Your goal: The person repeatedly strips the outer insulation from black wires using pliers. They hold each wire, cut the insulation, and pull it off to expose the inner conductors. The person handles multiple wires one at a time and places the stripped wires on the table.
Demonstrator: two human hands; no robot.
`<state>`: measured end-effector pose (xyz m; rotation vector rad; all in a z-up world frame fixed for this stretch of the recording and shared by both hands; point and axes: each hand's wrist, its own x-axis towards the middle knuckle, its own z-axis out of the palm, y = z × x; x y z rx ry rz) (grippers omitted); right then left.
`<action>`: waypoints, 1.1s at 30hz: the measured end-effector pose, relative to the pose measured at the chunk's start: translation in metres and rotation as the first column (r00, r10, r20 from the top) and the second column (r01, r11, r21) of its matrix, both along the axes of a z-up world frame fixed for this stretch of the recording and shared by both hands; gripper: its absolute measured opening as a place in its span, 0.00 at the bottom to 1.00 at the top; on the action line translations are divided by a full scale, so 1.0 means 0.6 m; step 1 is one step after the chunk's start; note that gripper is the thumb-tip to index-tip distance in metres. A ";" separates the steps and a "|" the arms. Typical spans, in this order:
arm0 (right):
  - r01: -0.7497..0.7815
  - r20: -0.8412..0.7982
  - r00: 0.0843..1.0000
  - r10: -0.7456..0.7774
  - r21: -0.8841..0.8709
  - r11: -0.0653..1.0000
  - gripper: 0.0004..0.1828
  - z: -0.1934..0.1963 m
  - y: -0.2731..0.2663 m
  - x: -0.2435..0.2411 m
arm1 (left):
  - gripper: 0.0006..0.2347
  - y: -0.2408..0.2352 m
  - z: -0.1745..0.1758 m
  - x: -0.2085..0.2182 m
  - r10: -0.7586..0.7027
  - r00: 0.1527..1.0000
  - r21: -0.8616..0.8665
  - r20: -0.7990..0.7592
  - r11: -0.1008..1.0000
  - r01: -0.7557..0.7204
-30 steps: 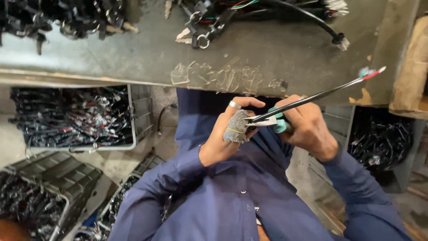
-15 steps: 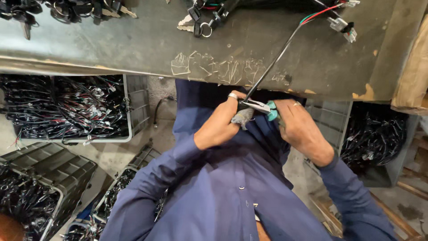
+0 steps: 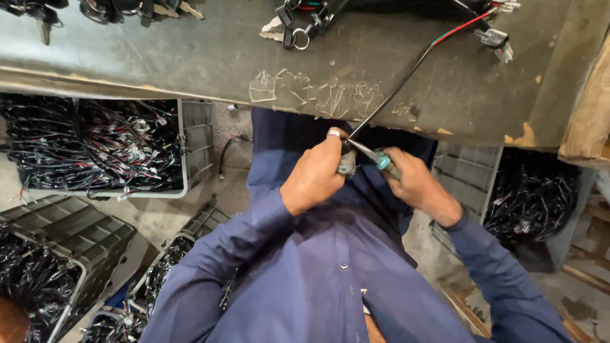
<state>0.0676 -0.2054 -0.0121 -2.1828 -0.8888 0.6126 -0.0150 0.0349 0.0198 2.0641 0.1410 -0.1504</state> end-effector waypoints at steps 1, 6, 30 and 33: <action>0.033 0.003 0.999 -0.033 -0.001 0.999 0.19 -0.002 0.005 -0.004 | 0.16 -0.004 0.002 0.001 0.022 1.000 0.063 0.010 0.998 -0.023; 0.144 0.148 0.979 -0.143 0.002 0.990 0.15 0.022 0.034 -0.042 | 0.12 -0.013 0.005 -0.001 0.120 0.993 0.342 -0.020 0.934 -0.105; -0.018 0.030 1.000 0.005 0.451 0.892 0.16 -0.006 0.018 -0.005 | 0.18 0.027 0.080 0.005 -0.252 0.967 -0.630 -0.027 0.756 0.179; -0.078 0.102 0.994 0.039 0.413 0.908 0.17 0.020 0.032 0.014 | 0.18 0.035 0.094 -0.007 -0.178 0.973 -0.543 0.148 0.808 0.230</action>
